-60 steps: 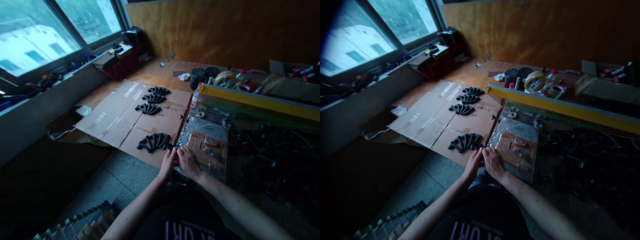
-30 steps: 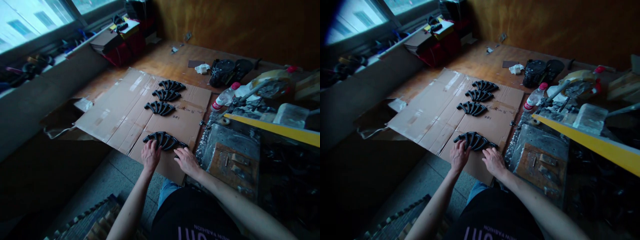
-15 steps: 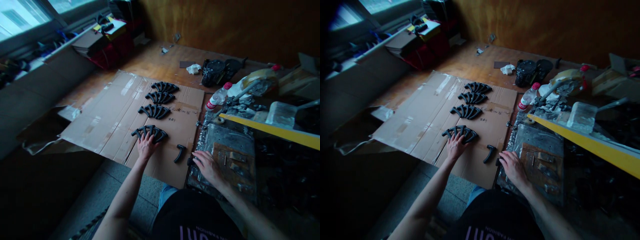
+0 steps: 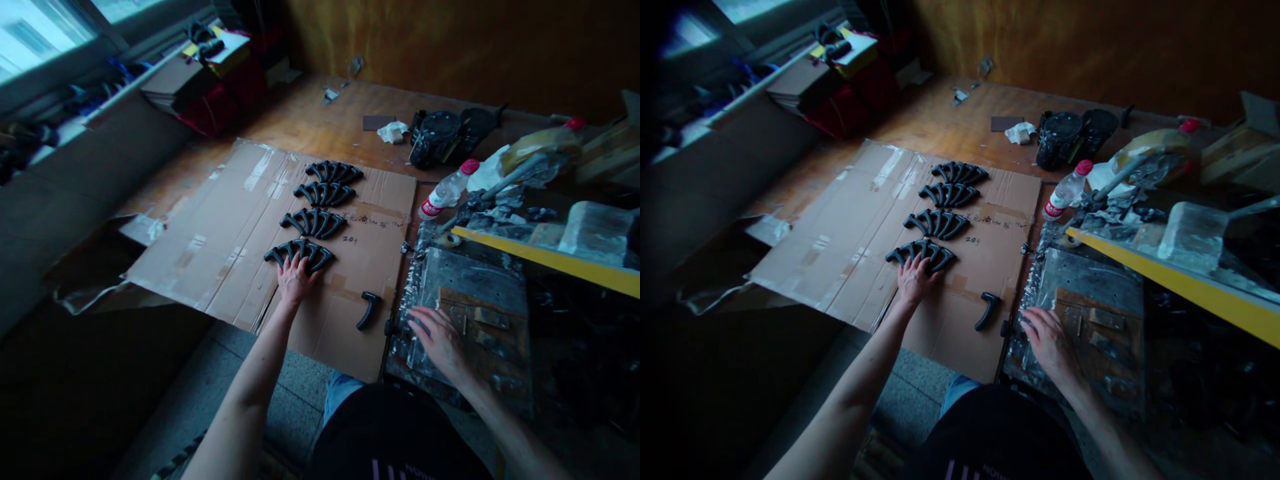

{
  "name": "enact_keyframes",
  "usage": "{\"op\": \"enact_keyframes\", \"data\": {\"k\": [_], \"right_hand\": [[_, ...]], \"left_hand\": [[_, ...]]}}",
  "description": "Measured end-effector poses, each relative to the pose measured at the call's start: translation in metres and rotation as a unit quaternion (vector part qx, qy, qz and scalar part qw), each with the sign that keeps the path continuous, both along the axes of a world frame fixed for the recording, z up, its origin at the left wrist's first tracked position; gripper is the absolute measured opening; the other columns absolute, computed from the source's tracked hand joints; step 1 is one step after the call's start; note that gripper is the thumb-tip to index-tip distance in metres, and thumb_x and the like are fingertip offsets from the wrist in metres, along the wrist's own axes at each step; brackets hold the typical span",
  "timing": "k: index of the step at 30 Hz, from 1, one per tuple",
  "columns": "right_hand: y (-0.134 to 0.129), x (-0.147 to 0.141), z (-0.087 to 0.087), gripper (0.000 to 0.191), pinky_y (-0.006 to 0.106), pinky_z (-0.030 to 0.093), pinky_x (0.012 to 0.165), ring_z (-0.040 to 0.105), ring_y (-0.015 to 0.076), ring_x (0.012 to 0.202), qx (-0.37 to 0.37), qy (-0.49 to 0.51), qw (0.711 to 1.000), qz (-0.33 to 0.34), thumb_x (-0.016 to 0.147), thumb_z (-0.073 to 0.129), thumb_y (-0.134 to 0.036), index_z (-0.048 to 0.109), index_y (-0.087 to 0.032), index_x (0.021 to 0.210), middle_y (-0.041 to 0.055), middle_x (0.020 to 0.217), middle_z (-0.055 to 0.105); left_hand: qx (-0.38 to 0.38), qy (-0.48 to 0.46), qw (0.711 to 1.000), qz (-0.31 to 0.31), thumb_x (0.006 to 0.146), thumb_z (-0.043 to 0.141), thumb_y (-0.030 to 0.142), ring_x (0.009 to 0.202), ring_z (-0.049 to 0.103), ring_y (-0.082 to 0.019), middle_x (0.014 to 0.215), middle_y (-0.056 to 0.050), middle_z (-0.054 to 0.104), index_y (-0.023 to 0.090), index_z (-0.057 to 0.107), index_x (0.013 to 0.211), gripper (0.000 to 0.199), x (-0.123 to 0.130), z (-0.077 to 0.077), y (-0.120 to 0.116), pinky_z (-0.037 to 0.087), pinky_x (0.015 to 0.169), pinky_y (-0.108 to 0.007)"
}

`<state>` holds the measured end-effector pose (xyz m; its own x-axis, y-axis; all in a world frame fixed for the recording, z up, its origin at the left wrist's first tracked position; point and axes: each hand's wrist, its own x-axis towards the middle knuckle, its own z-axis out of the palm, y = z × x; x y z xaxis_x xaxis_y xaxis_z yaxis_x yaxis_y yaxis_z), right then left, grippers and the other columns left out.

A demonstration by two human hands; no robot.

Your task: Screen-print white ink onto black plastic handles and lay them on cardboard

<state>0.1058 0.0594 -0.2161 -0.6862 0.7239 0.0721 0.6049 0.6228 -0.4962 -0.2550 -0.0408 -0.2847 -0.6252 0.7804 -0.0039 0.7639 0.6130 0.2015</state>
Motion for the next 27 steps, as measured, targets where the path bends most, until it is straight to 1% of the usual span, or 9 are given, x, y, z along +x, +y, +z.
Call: {"op": "enact_keyframes", "data": {"k": [6, 11, 17, 23, 27], "right_hand": [[0.002, -0.008, -0.007, 0.040, 0.046, 0.048, 0.094, 0.063, 0.0242, 0.100, 0.015, -0.006, 1.000, 0.024, 0.097, 0.039, -0.044, 0.070, -0.021, 0.106, 0.0091, 0.109, 0.069], [0.003, -0.017, -0.006, 0.040, 0.044, 0.049, 0.092, 0.062, 0.0242, 0.101, 0.011, -0.008, 0.999, 0.033, 0.097, 0.039, -0.045, 0.070, -0.021, 0.107, 0.0094, 0.109, 0.069], [0.003, -0.023, -0.004, 0.040, 0.044, 0.051, 0.088, 0.063, 0.0242, 0.098, 0.008, -0.010, 0.999, 0.032, 0.097, 0.038, -0.044, 0.071, -0.023, 0.105, 0.0096, 0.108, 0.069], [0.004, -0.024, -0.004, 0.039, 0.044, 0.051, 0.089, 0.063, 0.0245, 0.100, 0.002, -0.012, 0.999, 0.033, 0.096, 0.039, -0.043, 0.071, -0.023, 0.106, 0.0096, 0.108, 0.069], [0.007, -0.017, -0.004, 0.039, 0.045, 0.050, 0.092, 0.064, 0.0238, 0.099, 0.005, -0.007, 0.999, 0.035, 0.096, 0.039, -0.044, 0.071, -0.023, 0.105, 0.0087, 0.108, 0.070]], "left_hand": [[0.020, -0.004, 1.000, -0.015, 0.085, 0.051, 0.060, 0.138, 0.032, -0.037, 0.148, -0.008, 0.045, 0.023, 0.057, 0.131, 0.059, 0.000, 0.000, -0.001, 0.022, 0.113, -0.056], [0.028, -0.005, 0.999, -0.021, 0.084, 0.053, 0.060, 0.137, 0.033, -0.037, 0.148, -0.010, 0.044, 0.023, 0.056, 0.132, 0.060, -0.002, -0.005, -0.002, 0.023, 0.112, -0.057], [0.031, 0.002, 0.999, -0.019, 0.082, 0.055, 0.061, 0.137, 0.033, -0.038, 0.146, -0.009, 0.047, 0.024, 0.058, 0.130, 0.061, -0.003, -0.008, -0.003, 0.021, 0.114, -0.058], [0.026, -0.015, 0.999, -0.035, 0.082, 0.055, 0.061, 0.138, 0.032, -0.037, 0.147, -0.009, 0.046, 0.025, 0.058, 0.131, 0.061, -0.005, -0.006, 0.003, 0.020, 0.114, -0.057], [0.014, -0.014, 0.998, -0.052, 0.082, 0.055, 0.061, 0.140, 0.030, -0.038, 0.150, -0.008, 0.042, 0.025, 0.055, 0.134, 0.063, -0.007, -0.004, 0.005, 0.021, 0.115, -0.057]]}}
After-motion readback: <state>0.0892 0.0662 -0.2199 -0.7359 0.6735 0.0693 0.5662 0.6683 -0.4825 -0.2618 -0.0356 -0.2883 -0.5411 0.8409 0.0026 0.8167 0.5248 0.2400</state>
